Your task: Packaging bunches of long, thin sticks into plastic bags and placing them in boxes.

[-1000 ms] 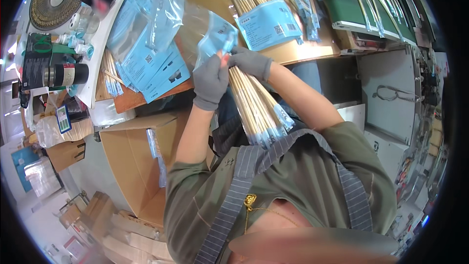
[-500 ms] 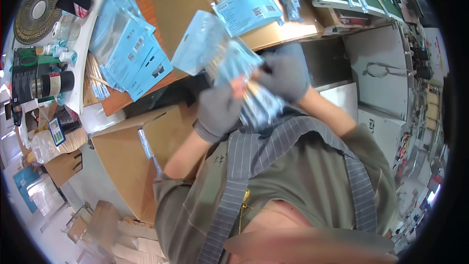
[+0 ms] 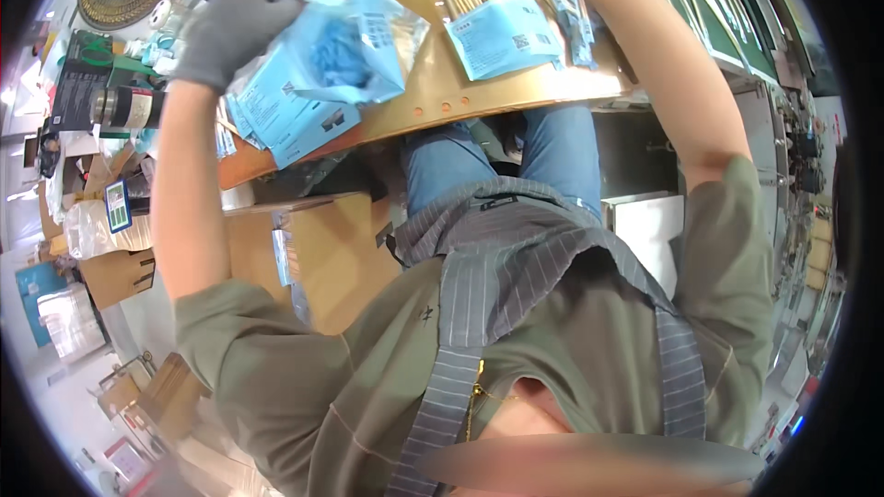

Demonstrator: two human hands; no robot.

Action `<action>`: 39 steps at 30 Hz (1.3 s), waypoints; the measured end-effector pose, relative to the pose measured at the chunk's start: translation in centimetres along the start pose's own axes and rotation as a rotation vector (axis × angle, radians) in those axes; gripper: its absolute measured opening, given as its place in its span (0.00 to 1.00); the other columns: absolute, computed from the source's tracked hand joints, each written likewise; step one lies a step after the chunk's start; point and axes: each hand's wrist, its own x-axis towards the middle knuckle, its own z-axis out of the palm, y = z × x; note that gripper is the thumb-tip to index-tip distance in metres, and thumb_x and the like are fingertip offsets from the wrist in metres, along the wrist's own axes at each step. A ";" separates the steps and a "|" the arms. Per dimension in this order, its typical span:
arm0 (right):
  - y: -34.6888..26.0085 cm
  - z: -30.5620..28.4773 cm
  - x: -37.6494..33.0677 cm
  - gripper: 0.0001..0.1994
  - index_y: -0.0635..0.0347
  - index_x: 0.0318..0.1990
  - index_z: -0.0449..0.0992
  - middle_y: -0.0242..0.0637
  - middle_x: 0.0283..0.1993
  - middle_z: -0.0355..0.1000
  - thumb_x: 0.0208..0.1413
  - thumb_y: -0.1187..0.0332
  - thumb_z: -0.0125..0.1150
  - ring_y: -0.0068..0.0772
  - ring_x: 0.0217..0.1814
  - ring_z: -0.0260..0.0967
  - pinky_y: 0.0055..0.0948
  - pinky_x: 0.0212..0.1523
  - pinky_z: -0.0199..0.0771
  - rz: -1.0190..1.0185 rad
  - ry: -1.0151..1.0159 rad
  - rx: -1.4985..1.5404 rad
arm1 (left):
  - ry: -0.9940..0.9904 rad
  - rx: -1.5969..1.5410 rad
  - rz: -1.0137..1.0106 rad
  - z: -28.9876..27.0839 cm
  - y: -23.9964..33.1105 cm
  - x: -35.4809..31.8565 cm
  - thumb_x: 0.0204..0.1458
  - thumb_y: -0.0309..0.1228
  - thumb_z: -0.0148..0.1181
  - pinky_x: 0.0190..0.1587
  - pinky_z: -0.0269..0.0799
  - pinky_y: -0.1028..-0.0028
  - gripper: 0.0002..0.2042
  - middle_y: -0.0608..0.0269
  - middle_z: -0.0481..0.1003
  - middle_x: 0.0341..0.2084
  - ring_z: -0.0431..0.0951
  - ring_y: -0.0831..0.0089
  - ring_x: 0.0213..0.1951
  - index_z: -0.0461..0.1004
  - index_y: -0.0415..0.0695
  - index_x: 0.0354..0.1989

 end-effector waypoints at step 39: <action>16.4 13.8 -11.8 0.50 0.77 0.55 0.63 0.56 0.49 0.70 0.36 0.35 0.62 0.45 0.51 0.70 0.32 0.52 0.68 0.813 -0.425 0.027 | -0.113 -1.495 -0.869 29.4 0.5 7.5 0.48 0.46 0.62 0.39 0.71 0.67 0.26 0.59 0.73 0.39 0.74 0.68 0.39 0.69 0.37 0.47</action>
